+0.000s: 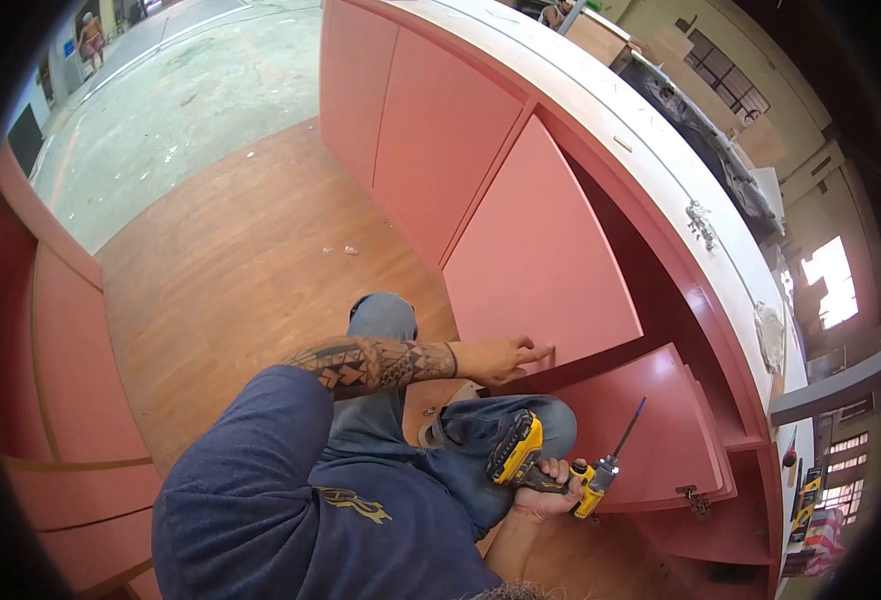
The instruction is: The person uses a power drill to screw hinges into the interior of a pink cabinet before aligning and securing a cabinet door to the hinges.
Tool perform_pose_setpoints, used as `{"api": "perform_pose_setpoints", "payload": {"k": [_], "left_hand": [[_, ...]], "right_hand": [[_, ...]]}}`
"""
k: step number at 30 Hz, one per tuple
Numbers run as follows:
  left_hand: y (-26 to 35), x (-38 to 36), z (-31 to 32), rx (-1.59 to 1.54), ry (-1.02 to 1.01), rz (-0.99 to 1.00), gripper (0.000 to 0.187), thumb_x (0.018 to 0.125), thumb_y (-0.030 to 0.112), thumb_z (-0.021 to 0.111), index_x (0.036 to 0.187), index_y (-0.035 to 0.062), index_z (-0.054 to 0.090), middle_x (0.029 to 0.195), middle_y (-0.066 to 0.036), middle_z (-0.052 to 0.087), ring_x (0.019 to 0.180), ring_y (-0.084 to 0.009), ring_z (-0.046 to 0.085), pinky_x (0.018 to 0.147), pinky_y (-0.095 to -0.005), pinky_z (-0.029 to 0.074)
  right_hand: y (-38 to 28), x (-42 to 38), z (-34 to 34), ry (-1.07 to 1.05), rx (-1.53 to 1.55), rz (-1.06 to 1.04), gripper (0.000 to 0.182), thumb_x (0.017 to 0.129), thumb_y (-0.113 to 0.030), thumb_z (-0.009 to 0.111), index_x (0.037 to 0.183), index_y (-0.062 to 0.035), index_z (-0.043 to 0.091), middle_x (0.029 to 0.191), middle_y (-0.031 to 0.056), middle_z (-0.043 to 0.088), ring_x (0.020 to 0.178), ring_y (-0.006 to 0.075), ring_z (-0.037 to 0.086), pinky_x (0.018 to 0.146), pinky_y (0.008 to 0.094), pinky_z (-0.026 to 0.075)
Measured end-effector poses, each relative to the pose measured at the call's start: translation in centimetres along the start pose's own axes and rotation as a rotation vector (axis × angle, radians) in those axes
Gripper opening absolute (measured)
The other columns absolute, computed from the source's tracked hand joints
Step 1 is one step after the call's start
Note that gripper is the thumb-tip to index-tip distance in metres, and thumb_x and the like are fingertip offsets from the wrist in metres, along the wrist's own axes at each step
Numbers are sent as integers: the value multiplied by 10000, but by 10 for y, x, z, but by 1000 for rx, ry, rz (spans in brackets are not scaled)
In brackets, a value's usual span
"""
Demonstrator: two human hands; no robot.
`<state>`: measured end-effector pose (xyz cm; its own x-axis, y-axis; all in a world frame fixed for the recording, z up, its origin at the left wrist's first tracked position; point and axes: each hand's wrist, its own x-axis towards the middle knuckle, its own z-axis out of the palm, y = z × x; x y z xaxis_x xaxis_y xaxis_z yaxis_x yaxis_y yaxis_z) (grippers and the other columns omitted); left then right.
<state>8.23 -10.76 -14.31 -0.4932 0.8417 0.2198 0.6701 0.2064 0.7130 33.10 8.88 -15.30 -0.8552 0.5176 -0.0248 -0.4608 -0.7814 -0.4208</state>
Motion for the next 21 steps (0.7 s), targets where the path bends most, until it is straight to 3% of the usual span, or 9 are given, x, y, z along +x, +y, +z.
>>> {"api": "perform_pose_setpoints", "payload": {"k": [5,8,14,21], "left_hand": [[-38,66,4,145,-104,61,782,1006,123,547,1687,178,165,1368,-298,547,1062,-469,686,969,-521,560],[-45,93,11,179,-21,99,818,978,97,552,1689,204,162,1349,-296,565,1032,-474,698,945,-539,567],[-45,115,14,-18,-56,-29,837,977,79,514,1698,269,133,1367,-334,546,1034,-507,700,923,-562,574],[-46,132,12,105,-54,-119,847,984,89,504,1703,310,113,1423,-342,529,1090,-494,693,970,-545,558]], "right_hand": [[-2,-2,2,54,-26,-3,333,911,-226,638,1222,-109,617,734,14,518,705,158,533,722,339,519],[-3,-4,9,56,-48,21,338,922,-221,622,1239,-104,618,735,24,527,700,163,531,723,350,524],[-8,-5,13,94,-123,30,328,946,-212,612,1250,-89,604,743,30,531,715,165,535,727,349,525],[-10,-7,11,145,-121,38,335,927,-209,610,1244,-99,614,742,20,525,707,148,515,722,343,520]]}}
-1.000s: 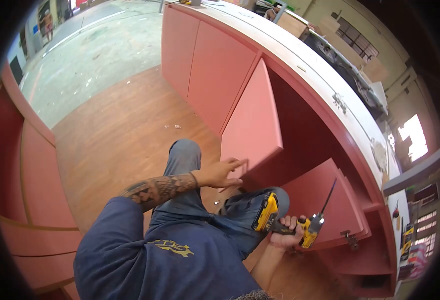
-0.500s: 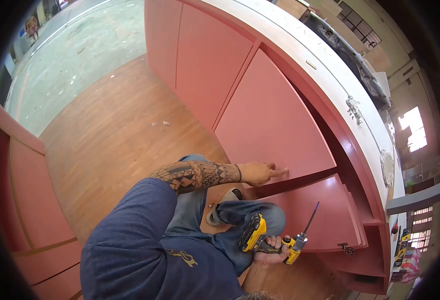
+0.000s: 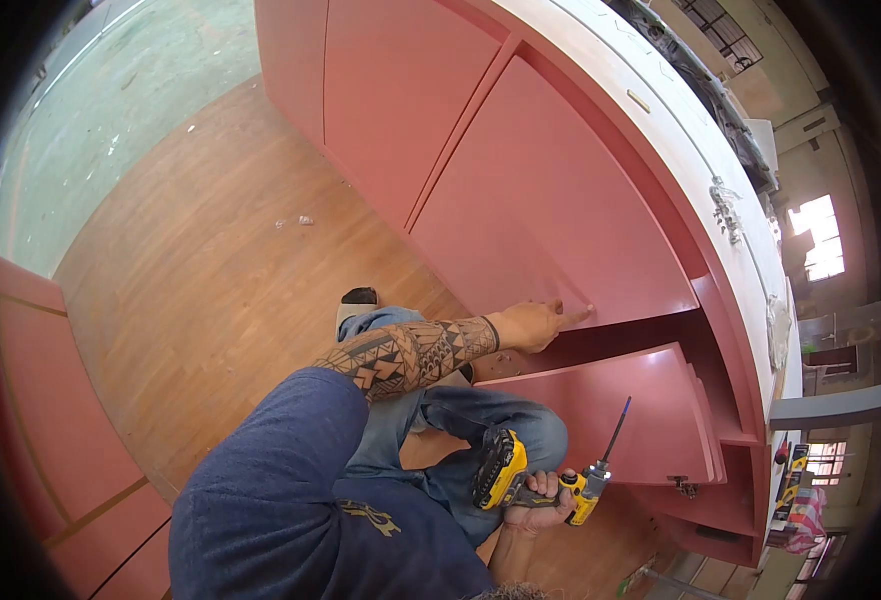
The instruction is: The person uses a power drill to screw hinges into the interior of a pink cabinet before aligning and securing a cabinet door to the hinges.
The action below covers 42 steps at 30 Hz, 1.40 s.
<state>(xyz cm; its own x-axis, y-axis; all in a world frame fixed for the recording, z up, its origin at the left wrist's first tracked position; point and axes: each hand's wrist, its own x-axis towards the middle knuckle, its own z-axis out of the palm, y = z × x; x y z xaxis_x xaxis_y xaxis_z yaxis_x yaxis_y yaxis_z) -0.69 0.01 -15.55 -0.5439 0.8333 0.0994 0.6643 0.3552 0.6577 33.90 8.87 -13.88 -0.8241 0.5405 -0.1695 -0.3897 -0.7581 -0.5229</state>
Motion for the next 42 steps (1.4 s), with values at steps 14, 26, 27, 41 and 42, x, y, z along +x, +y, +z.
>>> {"api": "perform_pose_setpoints", "payload": {"k": [14,26,27,41,42], "left_hand": [[-2,14,1,-34,27,-79,829,1003,111,514,1706,289,111,1451,-311,524,1138,-455,677,1016,-546,517],[-7,10,-2,-92,-20,-90,720,1037,198,514,1689,190,208,1461,-312,519,1175,-461,658,1008,-576,514],[-8,8,-5,-99,-11,-92,730,1021,200,538,1681,185,225,1438,-334,527,1158,-481,657,1007,-563,526],[2,-2,-38,-192,342,66,582,1010,126,528,1585,151,442,1378,-292,574,1134,-489,660,999,-519,553],[10,-2,-49,-239,394,130,566,991,135,574,1551,140,489,1373,-260,568,1189,-460,636,995,-505,560]], "right_hand": [[-2,1,-5,-4,6,15,332,932,-205,615,1249,-108,601,741,19,544,710,149,540,722,348,524],[0,1,3,-17,21,19,328,940,-190,626,1247,-78,602,764,31,530,736,161,543,736,341,533],[0,0,4,-20,32,21,329,938,-192,626,1246,-80,601,766,25,522,740,160,543,739,339,536],[2,-1,6,32,26,24,338,919,-231,656,1231,-116,598,757,-5,467,737,146,478,745,327,482],[2,-1,4,31,31,28,328,915,-228,656,1222,-121,607,758,-5,482,741,147,487,745,327,482]]}}
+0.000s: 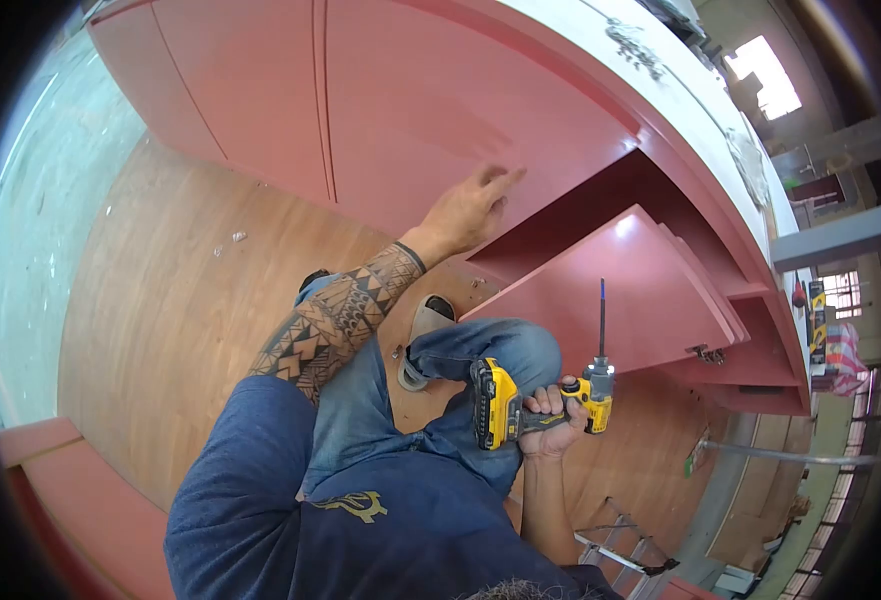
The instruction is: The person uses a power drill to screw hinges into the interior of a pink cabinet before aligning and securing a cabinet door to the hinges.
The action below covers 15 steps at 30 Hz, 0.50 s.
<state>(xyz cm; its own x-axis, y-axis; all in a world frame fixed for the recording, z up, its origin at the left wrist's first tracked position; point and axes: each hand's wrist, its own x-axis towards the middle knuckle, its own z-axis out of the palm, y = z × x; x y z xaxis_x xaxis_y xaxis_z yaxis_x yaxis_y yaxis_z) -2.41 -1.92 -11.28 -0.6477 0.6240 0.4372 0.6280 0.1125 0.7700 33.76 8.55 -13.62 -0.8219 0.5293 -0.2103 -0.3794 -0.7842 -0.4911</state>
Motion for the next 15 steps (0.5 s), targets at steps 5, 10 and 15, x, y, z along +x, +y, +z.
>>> {"api": "perform_pose_setpoints", "payload": {"k": [5,10,15], "left_hand": [[69,68,-41,331,361,494,656,934,138,688,1558,175,489,1494,-195,448,1376,-423,461,1117,-506,463],[77,110,-39,691,319,522,754,874,208,760,1562,191,452,1525,-157,327,1493,-377,270,1240,-542,271],[74,96,-27,813,231,420,714,874,202,737,1532,176,459,1523,-163,354,1479,-372,303,1171,-565,306]], "right_hand": [[1,1,-8,22,47,-22,325,897,-236,663,1196,-121,603,743,0,501,721,156,510,726,341,477],[3,2,-4,8,70,-27,337,887,-233,675,1200,-129,603,739,-9,489,718,149,507,730,330,483],[6,3,-16,-40,120,-33,345,907,-238,647,1223,-112,588,749,9,481,738,165,502,758,358,485]]}}
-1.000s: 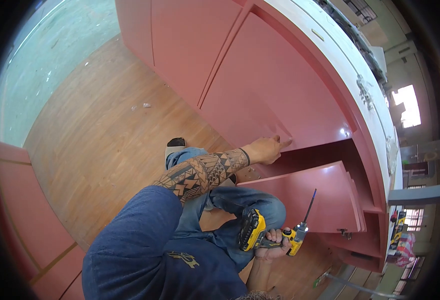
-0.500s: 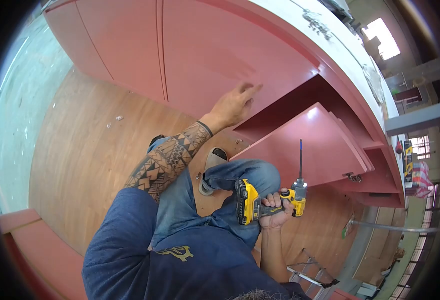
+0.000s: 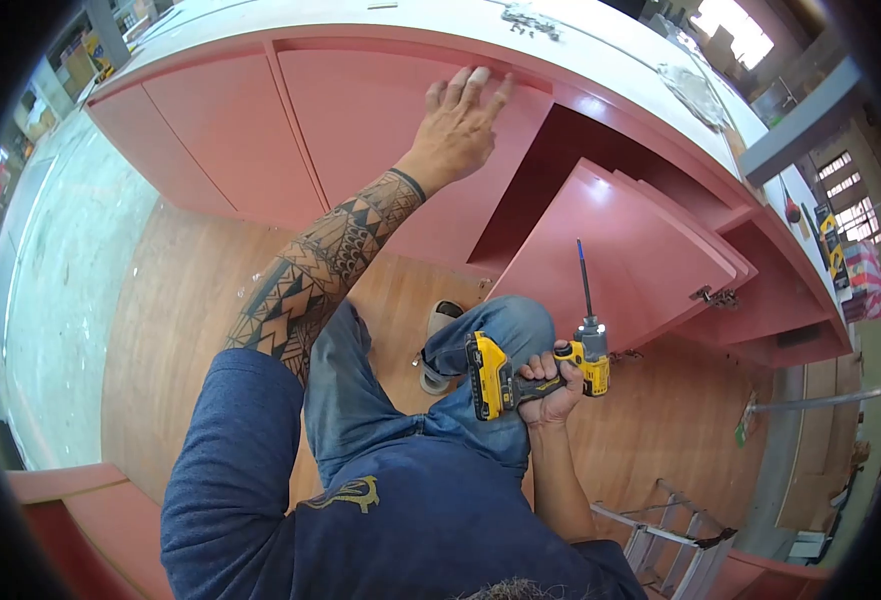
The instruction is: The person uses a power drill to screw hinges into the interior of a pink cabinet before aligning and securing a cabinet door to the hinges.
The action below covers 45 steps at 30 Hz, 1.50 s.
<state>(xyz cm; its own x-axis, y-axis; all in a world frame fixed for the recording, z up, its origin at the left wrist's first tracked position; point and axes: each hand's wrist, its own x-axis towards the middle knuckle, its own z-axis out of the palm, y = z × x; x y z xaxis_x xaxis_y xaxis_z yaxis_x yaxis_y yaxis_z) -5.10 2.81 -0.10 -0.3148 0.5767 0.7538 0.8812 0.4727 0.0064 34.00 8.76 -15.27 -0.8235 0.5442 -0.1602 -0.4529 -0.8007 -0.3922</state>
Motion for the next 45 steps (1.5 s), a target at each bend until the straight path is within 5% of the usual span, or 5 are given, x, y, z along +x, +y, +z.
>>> {"api": "perform_pose_setpoints", "payload": {"k": [11,26,31,45], "left_hand": [[14,26,-30,-12,-196,-114,622,847,157,671,1448,144,508,1440,-166,494,1395,-346,442,1116,-549,342],[9,6,-7,-126,-113,-95,774,864,99,662,1589,116,390,1583,-255,348,1549,-475,242,1281,-574,235],[9,2,10,-157,-31,-83,896,876,88,649,1676,134,249,1602,-363,247,1556,-553,136,1302,-566,192],[10,-1,4,-141,-9,-139,763,941,113,530,1665,114,290,1601,-305,337,1576,-489,176,1294,-572,197]], "right_hand": [[2,3,-4,-37,-3,14,350,905,-244,644,1226,-119,581,755,4,484,740,163,506,755,359,479],[4,2,7,-11,6,11,338,892,-222,675,1205,-116,600,737,-11,483,712,144,497,725,319,482],[3,3,7,-43,-17,20,334,887,-220,674,1200,-126,602,735,-17,474,718,138,492,722,315,477],[3,-1,15,-76,-60,2,309,914,-185,666,1201,-85,605,760,13,508,716,136,508,721,302,513]]}}
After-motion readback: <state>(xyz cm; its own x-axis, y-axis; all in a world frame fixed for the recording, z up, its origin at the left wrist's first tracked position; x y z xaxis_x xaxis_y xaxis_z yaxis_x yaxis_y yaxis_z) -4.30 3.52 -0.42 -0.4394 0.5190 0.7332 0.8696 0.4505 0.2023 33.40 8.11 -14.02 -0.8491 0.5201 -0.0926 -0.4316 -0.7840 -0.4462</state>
